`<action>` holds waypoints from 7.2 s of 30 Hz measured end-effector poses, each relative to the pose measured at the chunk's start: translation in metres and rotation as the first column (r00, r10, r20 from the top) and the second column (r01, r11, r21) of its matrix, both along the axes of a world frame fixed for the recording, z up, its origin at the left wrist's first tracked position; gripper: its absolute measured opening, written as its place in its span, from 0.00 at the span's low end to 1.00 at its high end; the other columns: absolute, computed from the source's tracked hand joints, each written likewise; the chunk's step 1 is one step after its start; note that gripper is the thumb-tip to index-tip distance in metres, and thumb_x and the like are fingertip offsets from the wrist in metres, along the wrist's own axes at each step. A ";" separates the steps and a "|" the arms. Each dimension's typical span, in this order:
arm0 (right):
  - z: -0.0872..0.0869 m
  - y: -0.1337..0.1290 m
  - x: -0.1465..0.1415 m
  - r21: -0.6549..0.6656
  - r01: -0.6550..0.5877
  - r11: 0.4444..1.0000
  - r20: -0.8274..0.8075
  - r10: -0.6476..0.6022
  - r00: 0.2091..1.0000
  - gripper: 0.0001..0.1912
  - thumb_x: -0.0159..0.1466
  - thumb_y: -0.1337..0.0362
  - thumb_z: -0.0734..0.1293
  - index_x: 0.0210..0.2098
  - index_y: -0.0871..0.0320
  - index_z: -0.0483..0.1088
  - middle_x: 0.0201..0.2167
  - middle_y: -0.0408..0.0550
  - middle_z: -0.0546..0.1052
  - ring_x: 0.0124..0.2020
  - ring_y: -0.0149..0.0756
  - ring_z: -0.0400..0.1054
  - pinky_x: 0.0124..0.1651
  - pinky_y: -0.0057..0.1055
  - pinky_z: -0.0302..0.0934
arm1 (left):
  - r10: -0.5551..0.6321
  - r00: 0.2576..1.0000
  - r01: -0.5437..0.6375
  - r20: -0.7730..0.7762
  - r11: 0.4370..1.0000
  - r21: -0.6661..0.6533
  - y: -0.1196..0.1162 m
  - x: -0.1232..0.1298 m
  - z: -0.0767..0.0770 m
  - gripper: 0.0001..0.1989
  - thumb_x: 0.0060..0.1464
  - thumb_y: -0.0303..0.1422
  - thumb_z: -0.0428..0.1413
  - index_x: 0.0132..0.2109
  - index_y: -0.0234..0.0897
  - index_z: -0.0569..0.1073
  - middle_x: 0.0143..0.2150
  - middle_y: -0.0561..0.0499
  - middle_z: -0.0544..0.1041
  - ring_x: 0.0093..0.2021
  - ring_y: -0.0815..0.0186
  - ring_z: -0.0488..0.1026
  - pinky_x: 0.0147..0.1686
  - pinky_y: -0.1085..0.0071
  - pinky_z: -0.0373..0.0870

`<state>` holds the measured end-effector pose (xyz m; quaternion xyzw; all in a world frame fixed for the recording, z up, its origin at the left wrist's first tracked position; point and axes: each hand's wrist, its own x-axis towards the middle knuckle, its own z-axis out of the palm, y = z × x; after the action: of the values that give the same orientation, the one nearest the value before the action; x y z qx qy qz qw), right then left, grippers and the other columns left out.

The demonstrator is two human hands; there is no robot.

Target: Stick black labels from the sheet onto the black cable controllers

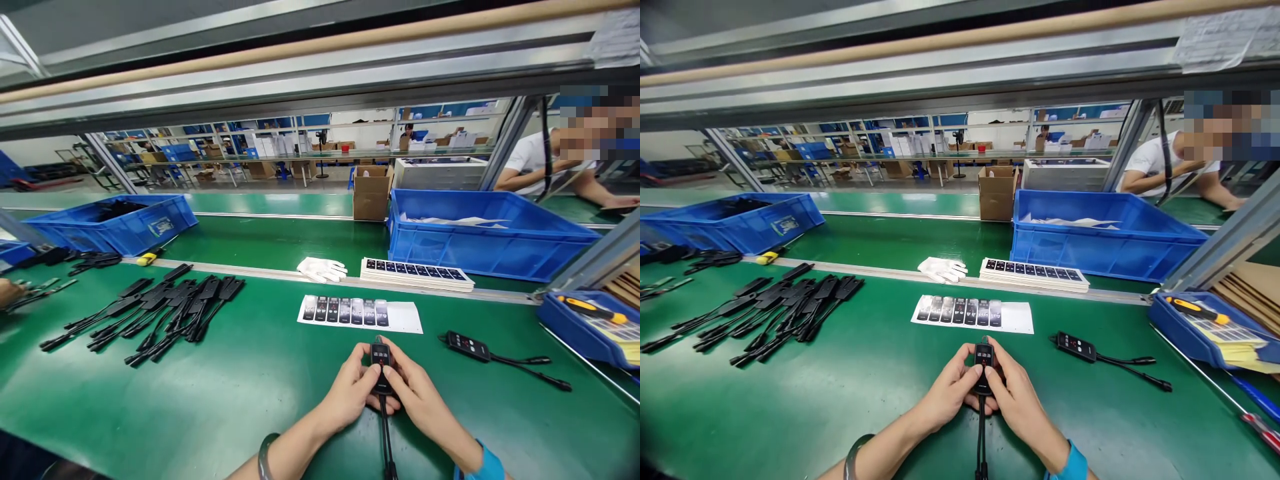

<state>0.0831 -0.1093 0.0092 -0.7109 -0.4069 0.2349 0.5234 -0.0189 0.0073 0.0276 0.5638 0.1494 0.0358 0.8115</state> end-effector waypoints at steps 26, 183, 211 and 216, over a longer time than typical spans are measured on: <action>-0.007 -0.096 0.113 -0.358 0.410 0.839 0.811 0.062 0.581 0.29 0.63 0.59 0.58 0.63 0.57 0.56 0.62 0.58 0.60 0.62 0.55 0.52 0.55 0.51 0.59 | 0.121 0.987 -0.161 0.105 0.754 0.637 0.036 -0.002 0.003 0.21 0.59 0.47 0.45 0.51 0.37 0.68 0.46 0.42 0.75 0.45 0.58 0.72 0.46 0.61 0.69; 0.022 -0.002 -0.010 -0.026 -0.049 0.998 -0.153 0.045 0.987 0.47 0.50 0.60 0.74 0.64 0.48 0.50 0.47 0.47 0.72 0.36 0.40 0.71 0.35 0.33 0.69 | -0.001 1.000 0.006 0.018 0.973 -0.230 0.004 -0.007 0.010 0.13 0.54 0.39 0.54 0.43 0.37 0.62 0.34 0.48 0.78 0.34 0.61 0.78 0.32 0.70 0.73; 0.010 0.001 0.026 -0.082 0.310 0.947 0.656 -0.183 0.732 0.19 0.63 0.59 0.61 0.52 0.59 0.64 0.42 0.55 0.69 0.42 0.46 0.68 0.40 0.39 0.66 | -0.001 0.995 -0.060 0.100 0.788 0.612 0.019 0.000 0.000 0.18 0.59 0.34 0.47 0.56 0.38 0.62 0.47 0.45 0.74 0.39 0.66 0.73 0.36 0.69 0.73; 0.007 0.000 0.033 -0.200 0.374 0.906 0.695 -0.138 0.706 0.17 0.62 0.59 0.62 0.49 0.60 0.63 0.39 0.54 0.71 0.39 0.46 0.69 0.37 0.37 0.65 | 0.123 0.987 -0.127 0.101 0.225 0.966 0.042 -0.002 0.000 0.18 0.56 0.28 0.48 0.55 0.37 0.63 0.54 0.42 0.69 0.54 0.61 0.67 0.53 0.61 0.66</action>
<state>0.1158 -0.1097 0.0160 -0.8736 -0.4173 -0.0466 0.2461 -0.0206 0.0492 0.0278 0.9303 0.1383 0.1860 0.2843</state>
